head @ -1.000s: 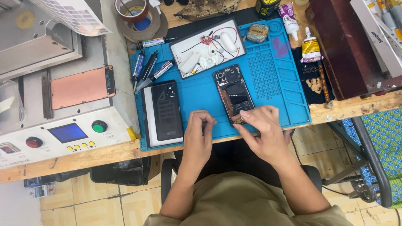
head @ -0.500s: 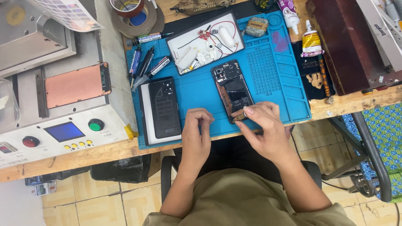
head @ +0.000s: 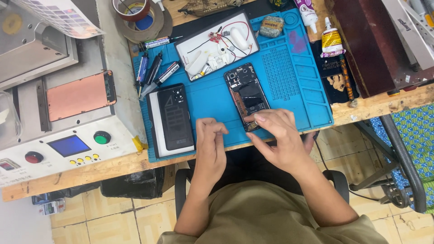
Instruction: Repairing a smartphone by using a precision screwdriver to manipulate internal screws.
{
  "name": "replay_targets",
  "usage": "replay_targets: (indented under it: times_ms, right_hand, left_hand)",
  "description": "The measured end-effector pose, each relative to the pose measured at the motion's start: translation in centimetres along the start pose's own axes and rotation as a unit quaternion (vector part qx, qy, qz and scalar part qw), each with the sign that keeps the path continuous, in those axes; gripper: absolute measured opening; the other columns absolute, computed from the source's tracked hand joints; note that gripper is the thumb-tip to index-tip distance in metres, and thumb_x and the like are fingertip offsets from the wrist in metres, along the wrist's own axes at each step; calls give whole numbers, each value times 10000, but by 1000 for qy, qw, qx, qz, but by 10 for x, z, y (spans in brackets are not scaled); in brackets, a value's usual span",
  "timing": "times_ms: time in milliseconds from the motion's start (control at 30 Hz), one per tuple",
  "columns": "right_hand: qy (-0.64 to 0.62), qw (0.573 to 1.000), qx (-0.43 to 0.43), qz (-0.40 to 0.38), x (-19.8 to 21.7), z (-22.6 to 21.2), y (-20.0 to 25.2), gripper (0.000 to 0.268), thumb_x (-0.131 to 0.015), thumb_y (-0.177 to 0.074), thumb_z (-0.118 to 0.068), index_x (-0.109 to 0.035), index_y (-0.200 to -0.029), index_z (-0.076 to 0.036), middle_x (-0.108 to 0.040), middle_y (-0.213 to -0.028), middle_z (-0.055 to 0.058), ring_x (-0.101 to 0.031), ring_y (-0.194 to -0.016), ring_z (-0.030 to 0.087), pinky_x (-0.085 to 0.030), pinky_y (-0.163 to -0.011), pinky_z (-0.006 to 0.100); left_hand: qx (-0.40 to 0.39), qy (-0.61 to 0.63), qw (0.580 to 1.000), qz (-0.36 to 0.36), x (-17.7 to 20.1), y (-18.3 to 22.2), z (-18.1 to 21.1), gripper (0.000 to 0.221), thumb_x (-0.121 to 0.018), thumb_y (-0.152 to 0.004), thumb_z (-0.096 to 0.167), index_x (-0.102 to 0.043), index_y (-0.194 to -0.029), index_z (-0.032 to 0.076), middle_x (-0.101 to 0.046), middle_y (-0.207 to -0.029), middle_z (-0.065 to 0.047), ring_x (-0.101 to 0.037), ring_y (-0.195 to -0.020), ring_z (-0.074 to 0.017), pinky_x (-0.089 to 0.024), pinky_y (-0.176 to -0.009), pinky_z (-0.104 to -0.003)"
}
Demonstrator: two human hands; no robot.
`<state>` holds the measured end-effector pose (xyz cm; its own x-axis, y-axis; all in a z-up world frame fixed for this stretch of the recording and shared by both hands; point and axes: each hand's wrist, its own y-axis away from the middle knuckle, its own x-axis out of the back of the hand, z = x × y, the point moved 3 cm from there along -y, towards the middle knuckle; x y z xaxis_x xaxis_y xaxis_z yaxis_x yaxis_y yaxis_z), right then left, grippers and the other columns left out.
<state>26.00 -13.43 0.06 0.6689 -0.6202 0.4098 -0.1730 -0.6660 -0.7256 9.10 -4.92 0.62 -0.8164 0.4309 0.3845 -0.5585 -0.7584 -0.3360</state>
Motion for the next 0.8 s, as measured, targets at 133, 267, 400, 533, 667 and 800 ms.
replay_targets:
  times_ms: [133,267,400,533,667,800]
  right_hand:
    - [14,1000,4,-1,1,7,8,604,-884,-898,12,-611,-1431,-66,-825,-1168,123,-789,-1017,373,-537,-935,520]
    - [-53,995,-85,-9,2,11,15,508,-855,-898,47,-644,-1356,-20,-833,-1080,147,-811,-933,385,-614,-830,490]
    - [-321,919,-208,94,15,-20,10,849,-601,-1134,91,-168,-1705,-363,-643,-1057,348,-746,-860,464,-718,-880,600]
    - [-499,779,-343,162,15,-26,26,1044,-694,-1085,-29,27,-1772,-339,-701,-1084,264,-779,-863,375,-738,-876,532]
    - [-531,754,-354,156,15,-30,30,1017,-669,-1102,-24,24,-1769,-356,-671,-1103,277,-772,-894,391,-734,-850,522]
    - [-538,749,-358,148,16,-29,34,1009,-654,-1108,-9,22,-1761,-376,-661,-1125,294,-778,-912,413,-742,-845,531]
  left_hand:
    - [-6,11,1000,4,1,4,-3,249,-434,-1123,-59,-505,-1032,161,-414,-989,-14,-557,-925,-278,-507,-877,-426]
    - [-11,157,983,89,-6,13,-13,284,-642,-1035,-104,-498,-961,130,-617,-973,-85,-714,-933,-289,-605,-833,-412]
    - [-55,293,940,167,-19,27,-7,449,-806,-893,-138,-459,-1034,109,-680,-858,-228,-766,-863,-322,-736,-799,-466]
    - [-92,353,915,172,-37,44,1,626,-801,-813,-250,-384,-1098,119,-670,-845,-282,-779,-812,-379,-722,-796,-531]
    - [-126,371,902,182,-41,44,7,712,-842,-761,-249,-376,-1146,126,-699,-884,-283,-795,-843,-376,-732,-762,-514]
    - [-137,364,903,182,-42,45,6,733,-862,-768,-216,-358,-1171,133,-705,-903,-281,-800,-839,-371,-733,-755,-486]
